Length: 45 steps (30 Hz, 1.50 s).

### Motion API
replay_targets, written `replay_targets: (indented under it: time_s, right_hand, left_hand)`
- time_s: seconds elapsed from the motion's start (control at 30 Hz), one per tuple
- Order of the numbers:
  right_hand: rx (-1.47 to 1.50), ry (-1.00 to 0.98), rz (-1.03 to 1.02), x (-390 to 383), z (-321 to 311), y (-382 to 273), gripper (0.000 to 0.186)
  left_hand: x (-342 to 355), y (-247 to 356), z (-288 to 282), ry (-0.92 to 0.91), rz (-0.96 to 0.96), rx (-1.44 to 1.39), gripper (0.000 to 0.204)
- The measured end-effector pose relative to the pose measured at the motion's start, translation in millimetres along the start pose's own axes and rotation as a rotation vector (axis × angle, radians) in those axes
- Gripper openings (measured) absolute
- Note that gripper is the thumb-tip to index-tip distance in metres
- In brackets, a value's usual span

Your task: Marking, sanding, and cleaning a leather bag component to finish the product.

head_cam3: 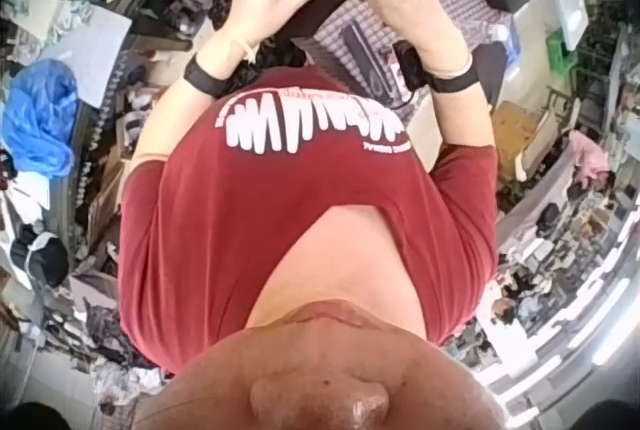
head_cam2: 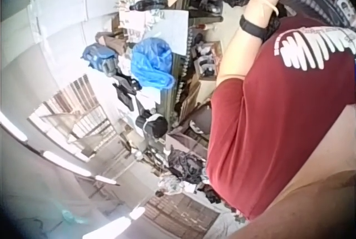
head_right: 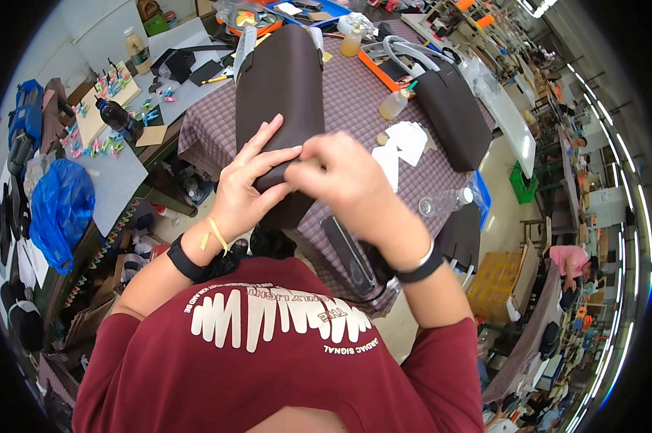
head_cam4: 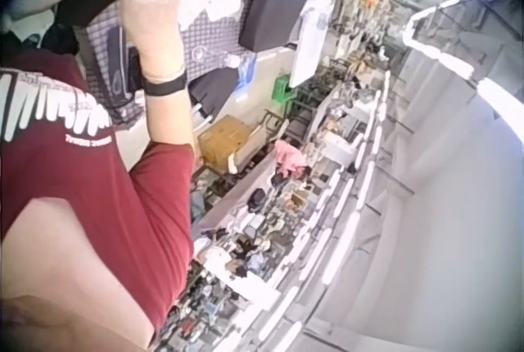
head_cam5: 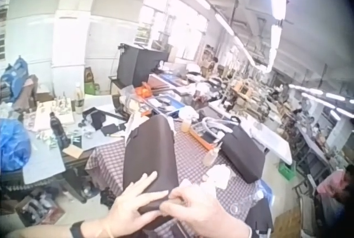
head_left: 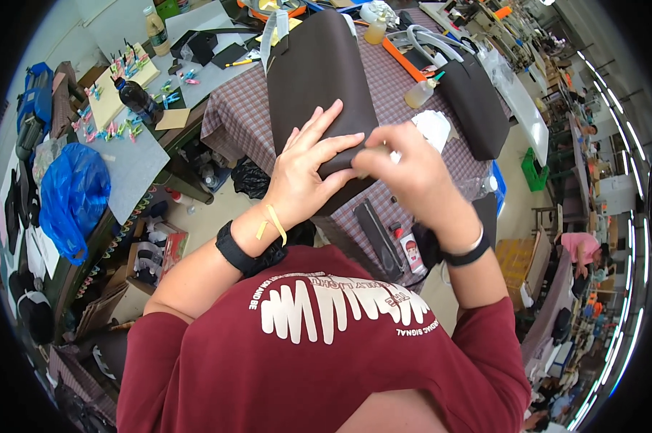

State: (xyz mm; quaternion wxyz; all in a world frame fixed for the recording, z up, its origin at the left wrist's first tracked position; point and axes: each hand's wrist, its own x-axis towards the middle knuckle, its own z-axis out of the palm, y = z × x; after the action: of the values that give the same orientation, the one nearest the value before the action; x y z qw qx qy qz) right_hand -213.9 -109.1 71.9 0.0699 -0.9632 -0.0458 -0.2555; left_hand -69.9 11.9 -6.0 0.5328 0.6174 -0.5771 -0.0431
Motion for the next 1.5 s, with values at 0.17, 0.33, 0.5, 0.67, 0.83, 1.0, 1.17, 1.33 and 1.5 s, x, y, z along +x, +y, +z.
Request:
replay_targets:
  time_s: [0.17,0.33,0.5,0.67,0.83,1.0,1.17,1.33,1.5]
  right_hand:
    - [-0.054,0.051,0.098,1.6,-7.7,15.3,0.014]
    - [0.04,-0.016,0.043,2.4,-1.2,14.7,0.017]
    - [0.09,0.01,-0.024,7.0,-0.8,-3.6,0.019]
    - [-0.22,0.152,0.26,-17.7,6.5,59.8,0.017]
    - [0.129,-0.223,1.007,-108.5,73.2,122.7,0.032]
    - [0.299,-0.3,1.27,-196.9,181.1,145.4,0.035]
    - [0.577,-0.174,1.458,-206.8,204.3,133.8,0.039]
    - [-0.166,-0.087,1.025,-228.8,180.2,125.2,0.04]
    - [-0.154,-0.111,1.473,-240.6,131.6,127.8,0.019]
  left_hand:
    - [-1.4,-1.2,-1.0,0.027,-0.028,-0.017,0.048]
    - [0.7,-0.9,0.5,0.017,-0.03,-0.012,0.048]
    - [2.8,-3.6,-0.3,-0.012,-0.023,-0.003,0.052]
    - [3.8,-5.0,-5.4,-0.034,-0.032,0.025,0.053]
    - [5.4,-2.7,-8.3,-0.052,0.01,0.059,0.066]
    - [7.7,-5.9,-10.0,-0.044,0.07,0.136,0.078]
    - [4.5,-9.2,-8.2,-0.039,0.068,0.141,0.078]
    - [0.3,-3.5,-9.7,-0.062,0.047,0.092,0.077]
    - [1.3,-3.3,-17.5,-0.082,0.138,0.201,0.07]
